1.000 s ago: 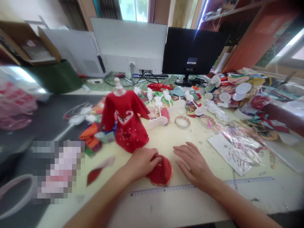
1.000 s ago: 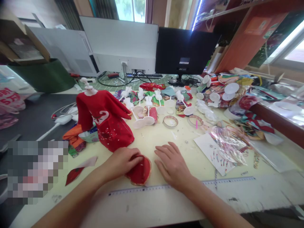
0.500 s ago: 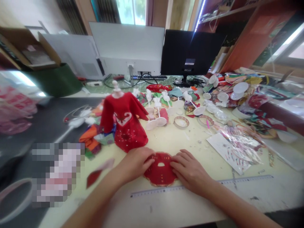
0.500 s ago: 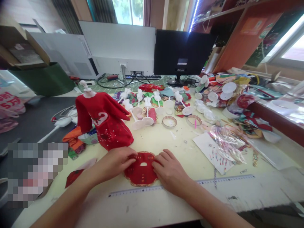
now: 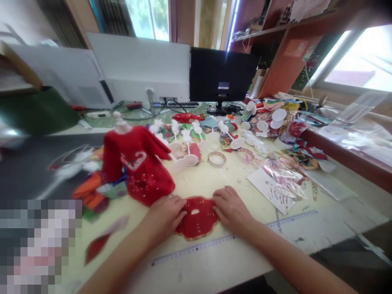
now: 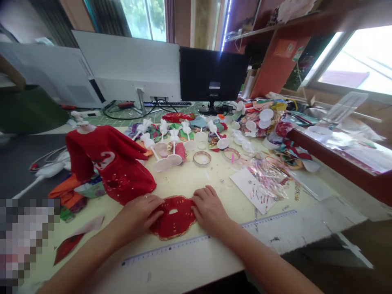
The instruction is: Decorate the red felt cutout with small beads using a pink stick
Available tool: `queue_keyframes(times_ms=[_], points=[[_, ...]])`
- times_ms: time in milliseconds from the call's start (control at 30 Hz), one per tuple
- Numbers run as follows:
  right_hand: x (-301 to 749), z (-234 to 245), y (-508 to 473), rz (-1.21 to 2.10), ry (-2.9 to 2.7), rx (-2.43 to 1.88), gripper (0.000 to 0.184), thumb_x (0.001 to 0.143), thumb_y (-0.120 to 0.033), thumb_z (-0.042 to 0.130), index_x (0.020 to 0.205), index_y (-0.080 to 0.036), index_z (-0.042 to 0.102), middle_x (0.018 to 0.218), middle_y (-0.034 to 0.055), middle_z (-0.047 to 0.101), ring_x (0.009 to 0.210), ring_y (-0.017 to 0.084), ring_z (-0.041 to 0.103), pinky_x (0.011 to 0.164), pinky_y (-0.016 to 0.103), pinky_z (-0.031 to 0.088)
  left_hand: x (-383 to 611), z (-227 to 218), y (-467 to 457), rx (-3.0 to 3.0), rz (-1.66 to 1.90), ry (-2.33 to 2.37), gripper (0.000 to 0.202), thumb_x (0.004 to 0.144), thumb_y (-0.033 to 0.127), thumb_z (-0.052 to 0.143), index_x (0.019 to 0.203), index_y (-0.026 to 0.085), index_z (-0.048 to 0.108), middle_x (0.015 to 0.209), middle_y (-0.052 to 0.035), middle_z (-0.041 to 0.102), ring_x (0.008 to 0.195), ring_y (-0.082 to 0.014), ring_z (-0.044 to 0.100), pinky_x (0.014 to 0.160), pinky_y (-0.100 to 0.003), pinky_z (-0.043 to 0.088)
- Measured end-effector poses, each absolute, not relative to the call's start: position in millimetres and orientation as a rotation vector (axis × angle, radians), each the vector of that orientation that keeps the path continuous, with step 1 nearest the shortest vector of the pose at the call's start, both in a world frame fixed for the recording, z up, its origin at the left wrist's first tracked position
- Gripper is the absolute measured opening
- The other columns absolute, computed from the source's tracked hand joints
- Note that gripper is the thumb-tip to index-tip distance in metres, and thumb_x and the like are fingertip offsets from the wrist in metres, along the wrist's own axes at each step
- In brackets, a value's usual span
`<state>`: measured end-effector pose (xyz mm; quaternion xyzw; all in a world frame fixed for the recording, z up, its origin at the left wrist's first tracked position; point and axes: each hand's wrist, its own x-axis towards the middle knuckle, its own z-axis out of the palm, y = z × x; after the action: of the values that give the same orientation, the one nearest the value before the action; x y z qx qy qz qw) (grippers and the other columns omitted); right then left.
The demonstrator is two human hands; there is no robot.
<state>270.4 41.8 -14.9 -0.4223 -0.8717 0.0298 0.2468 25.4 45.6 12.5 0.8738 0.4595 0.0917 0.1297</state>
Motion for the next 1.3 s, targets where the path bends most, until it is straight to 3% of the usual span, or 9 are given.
queue_keyframes(times_ms=[267, 433, 633, 867, 1300], points=[[274.8, -13.4, 38.0, 0.043, -2.313, -1.035, 0.02, 0.081, -0.009, 0.047, 0.094, -0.018, 0.06, 0.095, 0.0083, 0.058, 0.09, 0.021, 0.051, 0.092, 0.047, 0.039, 31.9, 9.8, 44.3, 2.663, 0.397, 1.267, 0.02, 0.089, 0.02, 0.042, 0.099, 0.018, 0.059, 0.1, -0.0074, 0.064, 0.09, -0.0206, 0.057, 0.082, -0.035, 0.044], [274.5, -12.1, 35.0, 0.048, -2.249, -1.036, 0.011, 0.081, -0.01, 0.052, 0.083, -0.017, 0.06, 0.089, 0.0065, 0.061, 0.087, 0.019, 0.052, 0.087, 0.043, 0.042, 32.7, 11.4, 41.2, 2.705, 0.398, 1.231, 0.016, 0.087, 0.023, 0.049, 0.095, 0.02, 0.062, 0.093, -0.0053, 0.065, 0.084, -0.0185, 0.059, 0.075, -0.03, 0.046], [287.3, -12.2, 40.4, -0.049, -1.975, -1.086, 0.013, 0.085, -0.01, 0.047, 0.081, -0.016, 0.058, 0.085, 0.0082, 0.062, 0.084, 0.019, 0.054, 0.082, 0.041, 0.043, 27.8, 15.0, 43.8, 2.76, 0.5, 1.279, 0.022, 0.091, 0.024, 0.042, 0.096, 0.019, 0.063, 0.089, -0.0052, 0.067, 0.082, -0.0177, 0.061, 0.074, -0.029, 0.047], [290.5, -10.0, 32.3, -0.133, -1.875, -1.05, 0.02, 0.086, -0.015, 0.047, 0.066, -0.019, 0.049, 0.064, 0.0025, 0.054, 0.064, 0.015, 0.049, 0.063, 0.03, 0.043, 29.2, 14.8, 43.1, 2.887, 0.73, 1.236, 0.029, 0.092, 0.025, 0.038, 0.081, 0.017, 0.063, 0.078, -0.0062, 0.067, 0.071, -0.0179, 0.061, 0.066, -0.028, 0.046], [294.9, -10.0, 48.3, -0.251, -2.02, -0.947, 0.022, 0.084, -0.018, 0.047, 0.062, -0.021, 0.043, 0.06, 0.0007, 0.052, 0.062, 0.014, 0.048, 0.065, 0.03, 0.043, 19.0, 5.1, 54.4, 3.098, 0.949, 1.038, 0.022, 0.089, 0.029, 0.044, 0.085, 0.022, 0.065, 0.083, -0.0038, 0.069, 0.073, -0.0185, 0.066, 0.063, -0.026, 0.05]])
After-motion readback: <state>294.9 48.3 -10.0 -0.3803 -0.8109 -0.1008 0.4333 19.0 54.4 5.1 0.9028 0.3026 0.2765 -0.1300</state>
